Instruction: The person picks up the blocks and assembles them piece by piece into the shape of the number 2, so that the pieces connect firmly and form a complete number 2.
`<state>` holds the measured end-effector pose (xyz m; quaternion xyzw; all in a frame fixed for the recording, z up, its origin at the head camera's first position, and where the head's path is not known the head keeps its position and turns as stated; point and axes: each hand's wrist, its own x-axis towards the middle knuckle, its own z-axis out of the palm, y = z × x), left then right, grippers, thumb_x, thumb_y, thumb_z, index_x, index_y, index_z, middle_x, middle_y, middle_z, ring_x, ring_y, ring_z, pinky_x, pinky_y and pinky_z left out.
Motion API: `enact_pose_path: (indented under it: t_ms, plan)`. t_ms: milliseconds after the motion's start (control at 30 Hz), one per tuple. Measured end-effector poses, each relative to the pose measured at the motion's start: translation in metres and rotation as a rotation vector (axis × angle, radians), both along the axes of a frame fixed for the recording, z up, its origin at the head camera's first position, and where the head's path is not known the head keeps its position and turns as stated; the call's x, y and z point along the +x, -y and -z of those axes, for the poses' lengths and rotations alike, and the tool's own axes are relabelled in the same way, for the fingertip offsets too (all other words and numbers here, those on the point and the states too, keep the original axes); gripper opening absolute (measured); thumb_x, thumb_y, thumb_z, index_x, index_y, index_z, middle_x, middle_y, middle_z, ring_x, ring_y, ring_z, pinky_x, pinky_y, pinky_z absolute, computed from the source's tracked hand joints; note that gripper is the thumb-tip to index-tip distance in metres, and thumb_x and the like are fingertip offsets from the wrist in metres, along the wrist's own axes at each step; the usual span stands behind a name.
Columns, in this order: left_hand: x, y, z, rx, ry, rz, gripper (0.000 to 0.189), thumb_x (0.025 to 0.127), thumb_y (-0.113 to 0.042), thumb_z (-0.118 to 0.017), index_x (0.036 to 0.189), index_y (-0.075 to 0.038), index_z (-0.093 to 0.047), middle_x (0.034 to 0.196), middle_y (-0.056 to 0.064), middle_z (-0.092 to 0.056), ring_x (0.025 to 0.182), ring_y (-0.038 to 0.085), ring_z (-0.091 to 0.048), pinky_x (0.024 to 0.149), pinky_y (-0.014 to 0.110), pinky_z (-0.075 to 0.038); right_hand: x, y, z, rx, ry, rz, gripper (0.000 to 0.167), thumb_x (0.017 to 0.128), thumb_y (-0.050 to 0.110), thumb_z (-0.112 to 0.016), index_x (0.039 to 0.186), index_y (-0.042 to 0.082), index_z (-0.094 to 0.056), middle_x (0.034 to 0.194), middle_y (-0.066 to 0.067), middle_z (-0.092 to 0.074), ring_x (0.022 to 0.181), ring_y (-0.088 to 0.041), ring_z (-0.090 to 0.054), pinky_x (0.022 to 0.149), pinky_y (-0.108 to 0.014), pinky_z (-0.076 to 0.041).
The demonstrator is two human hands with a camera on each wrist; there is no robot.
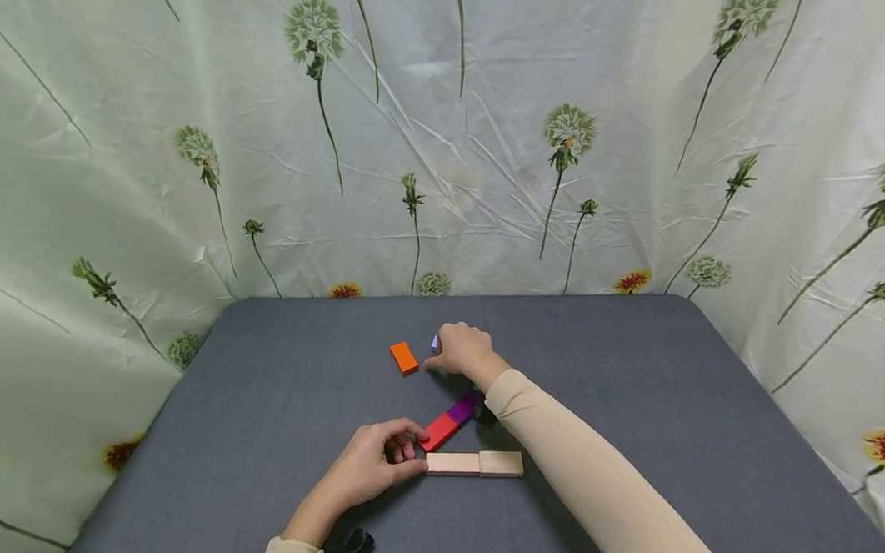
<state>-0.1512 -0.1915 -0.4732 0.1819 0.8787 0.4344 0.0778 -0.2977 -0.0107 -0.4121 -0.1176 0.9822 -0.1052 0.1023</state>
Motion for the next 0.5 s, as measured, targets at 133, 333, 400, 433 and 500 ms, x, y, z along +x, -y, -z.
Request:
enact_pose_path:
  t_ms: [133, 333, 400, 433, 500]
  plan:
    - [-0.0004, 0.0000, 0.0007, -0.002, 0.001, 0.004, 0.025, 0.091, -0.025, -0.088, 0.113, -0.021, -0.076, 0.084, -0.011, -0.066, 0.073, 0.005, -0.059, 0.066, 0.024, -0.049, -0.0050, -0.0029, 0.0011, -0.006, 0.020, 0.010, 0.035, 0.095, 0.052, -0.080, 0.096, 0.018, -0.072, 0.088, 0.000, -0.068, 0.076, -0.018, -0.062, 0.071, -0.036, -0.049]
    - [-0.0010, -0.0001, 0.0009, -0.003, -0.001, 0.005, 0.025, 0.091, -0.025, -0.088, 0.113, -0.022, -0.076, 0.084, -0.011, -0.066, 0.074, 0.005, -0.059, 0.067, 0.024, -0.049, -0.0091, -0.0039, 0.0034, -0.012, 0.022, 0.031, 0.039, 0.097, 0.053, -0.078, 0.108, 0.015, -0.075, 0.095, -0.002, -0.072, 0.077, -0.019, -0.064, 0.071, -0.036, -0.050]
    - [-0.0006, 0.0000, 0.0010, -0.002, -0.003, 0.004, 0.025, 0.091, -0.024, -0.088, 0.113, -0.022, -0.076, 0.084, -0.011, -0.066, 0.074, 0.005, -0.059, 0.067, 0.024, -0.049, -0.0097, -0.0030, 0.0042, -0.017, 0.019, 0.030, 0.039, 0.097, 0.052, -0.077, 0.109, 0.016, -0.075, 0.095, -0.002, -0.072, 0.077, -0.019, -0.064, 0.070, -0.036, -0.050]
    - [-0.0004, 0.0002, 0.0010, -0.002, -0.004, 0.003, 0.025, 0.091, -0.024, -0.088, 0.113, -0.022, -0.076, 0.084, -0.011, -0.066, 0.073, 0.005, -0.059, 0.066, 0.024, -0.049, -0.0096, -0.0023, 0.0044, -0.022, 0.017, 0.026, 0.038, 0.098, 0.052, -0.076, 0.110, 0.016, -0.075, 0.095, -0.002, -0.072, 0.076, -0.018, -0.064, 0.070, -0.036, -0.051]
    - [0.0001, 0.0006, 0.0010, -0.002, -0.006, 0.000, 0.025, 0.091, -0.024, -0.089, 0.113, -0.022, -0.076, 0.084, -0.011, -0.066, 0.073, 0.004, -0.059, 0.066, 0.024, -0.049, -0.0091, -0.0002, 0.0047, -0.033, 0.013, 0.014, 0.039, 0.098, 0.053, -0.075, 0.111, 0.016, -0.075, 0.096, -0.001, -0.073, 0.076, -0.017, -0.064, 0.071, -0.036, -0.052]
